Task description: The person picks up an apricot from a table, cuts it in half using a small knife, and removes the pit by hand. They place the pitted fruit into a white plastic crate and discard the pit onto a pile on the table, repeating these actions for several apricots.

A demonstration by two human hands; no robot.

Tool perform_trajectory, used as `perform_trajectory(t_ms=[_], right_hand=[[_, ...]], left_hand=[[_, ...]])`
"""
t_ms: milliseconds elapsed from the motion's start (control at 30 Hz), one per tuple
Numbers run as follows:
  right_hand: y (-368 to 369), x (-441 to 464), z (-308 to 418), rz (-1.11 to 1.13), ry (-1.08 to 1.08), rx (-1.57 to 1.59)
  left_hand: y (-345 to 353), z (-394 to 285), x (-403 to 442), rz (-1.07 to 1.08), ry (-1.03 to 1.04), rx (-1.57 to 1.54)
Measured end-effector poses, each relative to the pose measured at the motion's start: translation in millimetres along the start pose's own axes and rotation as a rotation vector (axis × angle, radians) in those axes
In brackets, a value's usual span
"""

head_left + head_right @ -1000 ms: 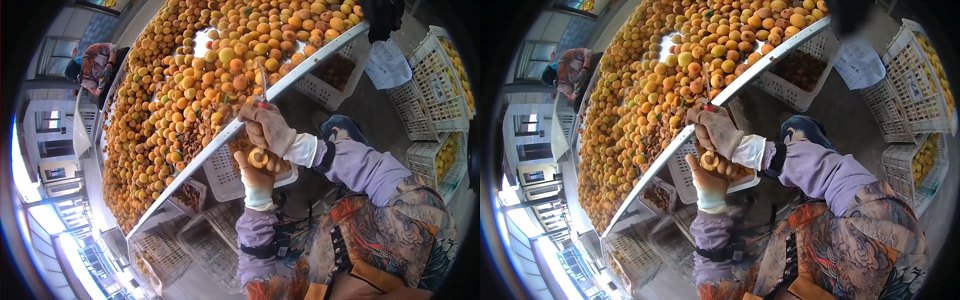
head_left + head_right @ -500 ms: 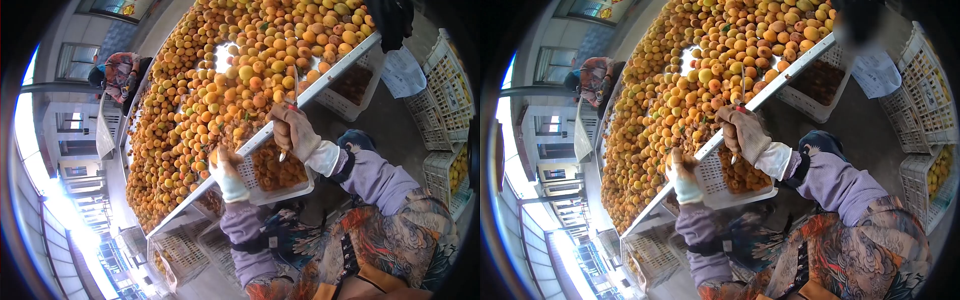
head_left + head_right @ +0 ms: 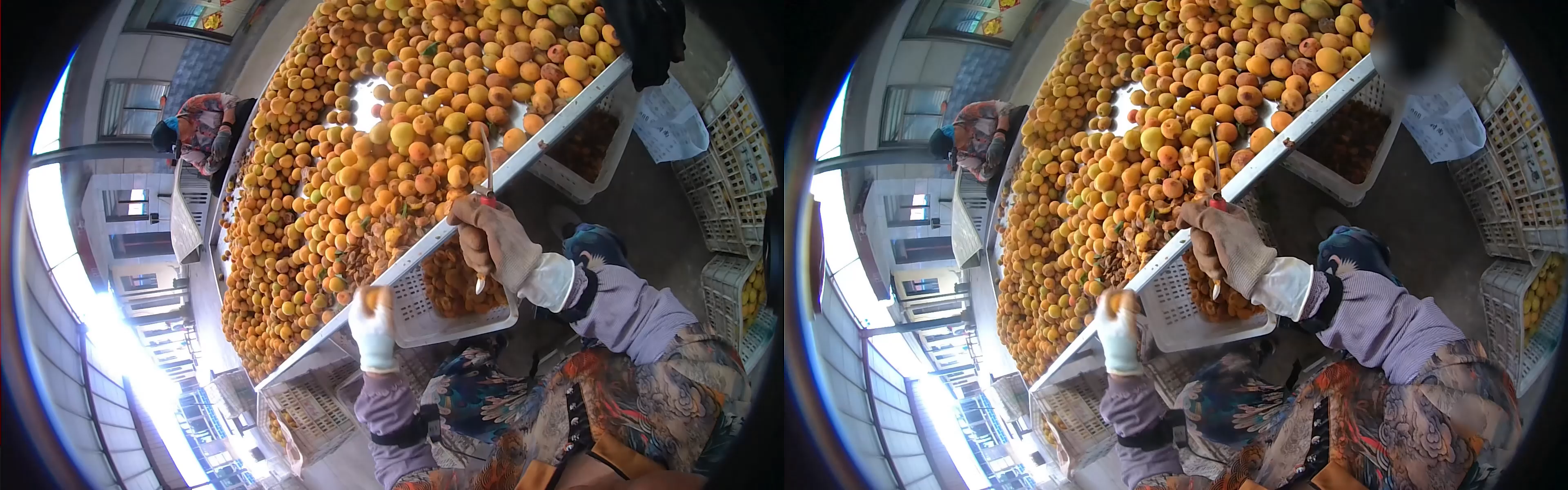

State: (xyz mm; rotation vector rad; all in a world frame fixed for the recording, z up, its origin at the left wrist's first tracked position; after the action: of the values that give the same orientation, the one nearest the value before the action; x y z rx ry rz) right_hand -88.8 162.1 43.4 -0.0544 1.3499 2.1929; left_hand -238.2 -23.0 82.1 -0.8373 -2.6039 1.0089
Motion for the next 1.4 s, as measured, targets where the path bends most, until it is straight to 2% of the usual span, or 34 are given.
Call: perform_trajectory(t_ms=[67, 100, 167, 200, 267, 333, 367, 500, 567, 633, 667, 700, 767, 833, 900, 933, 967, 1033, 1167, 1233, 1300, 1333, 1367, 1400], right_hand=[[1.4, -2.4, -1.6, -0.007, 0.064, -0.028], [1.5, -3.4, 0.3, -0.009, 0.067, -0.025], [1.5, -3.7, -6.3, -0.004, 0.161, -0.079], [0.7, -3.5, -9.0, -0.003, 0.163, -0.078], [0.6, -3.5, -19.0, 0.030, 0.188, -0.022], [1.0, -2.3, -26.7, 0.039, 0.181, -0.036], [1.8, -2.1, -28.6, 0.048, 0.177, -0.049], [4.3, -2.0, -20.0, 0.032, 0.155, -0.142], [3.7, -0.6, -19.3, 0.025, 0.176, -0.112], [4.8, -2.5, -23.5, 0.036, 0.225, -0.041], [4.4, 0.0, -28.0, 0.081, 0.245, -0.037], [4.4, 0.9, -29.6, 0.086, 0.245, -0.039], [6.5, -0.5, -29.9, 0.045, 0.279, -0.027], [9.2, -0.4, -29.7, 0.082, 0.263, -0.075], [11.8, -1.7, -29.2, 0.118, 0.237, -0.128], [13.8, -2.1, -30.6, 0.146, 0.221, -0.065], [16.1, -4.0, -32.1, 0.171, 0.208, 0.003], [15.9, -6.5, -33.4, 0.187, 0.184, -0.068], [19.3, -6.3, -45.7, 0.260, 0.219, -0.185], [25.1, -10.6, -51.1, 0.305, 0.190, -0.196], [24.0, -14.6, -68.9, 0.353, 0.342, -0.354], [24.1, -16.4, -77.5, 0.350, 0.385, -0.361], [22.4, -18.5, -80.0, 0.347, 0.396, -0.371], [28.1, -23.3, -83.3, 0.435, 0.406, -0.365]], left_hand=[[9.0, -1.8, -11.3, 0.070, 0.110, 0.246], [10.2, -0.4, -7.6, 0.072, 0.108, 0.248], [-3.5, 0.0, 7.9, -0.094, 0.090, 0.010], [-6.0, -10.8, 23.7, -0.123, 0.123, -0.010], [-3.0, -36.9, 56.6, -0.140, 0.164, 0.030], [2.2, -34.4, 100.6, -0.210, 0.256, 0.136], [7.8, -31.1, 121.1, -0.203, 0.212, 0.103], [31.3, -10.6, 187.4, -0.234, 0.221, 0.490], [43.2, -10.9, 205.3, -0.243, 0.231, 0.493], [59.1, 3.4, 221.0, -0.083, 0.115, 0.733], [56.8, -2.3, 220.5, -0.198, 0.197, 0.673], [57.3, 0.1, 222.9, -0.203, 0.197, 0.674], [51.4, -3.8, 221.6, -0.230, 0.109, 0.606], [46.9, -4.4, 218.0, -0.266, 0.109, 0.628], [44.2, 1.5, 215.8, -0.234, 0.237, 0.457], [43.1, -1.1, 209.0, -0.205, 0.225, 0.308], [41.8, -4.6, 199.3, -0.207, 0.227, 0.308], [30.6, -2.8, 175.9, -0.172, 0.176, -0.373], [13.1, -10.1, 115.6, -0.032, 0.051, -0.908], [13.9, -2.4, 75.9, 0.034, -0.042, -1.050], [26.0, 1.1, 36.9, 0.141, -0.132, -1.262], [28.0, 1.2, 19.7, 0.092, -0.151, -1.257], [34.1, -0.8, 4.3, 0.135, -0.145, -1.341], [37.6, 4.5, -8.6, 0.109, -0.139, -1.311]])
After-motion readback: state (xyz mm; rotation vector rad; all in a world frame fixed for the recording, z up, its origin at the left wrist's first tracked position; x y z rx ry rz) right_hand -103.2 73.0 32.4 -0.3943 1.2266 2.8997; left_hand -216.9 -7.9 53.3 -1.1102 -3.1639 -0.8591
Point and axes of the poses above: each hand's wrist, its own x-axis towards the middle knuckle, its own y-axis out of the palm, z = x × y, the point moved 8 cm from there along x, towards the middle knuckle, and after that the axes turned 1 degree about -z, right-handed, at the moved point
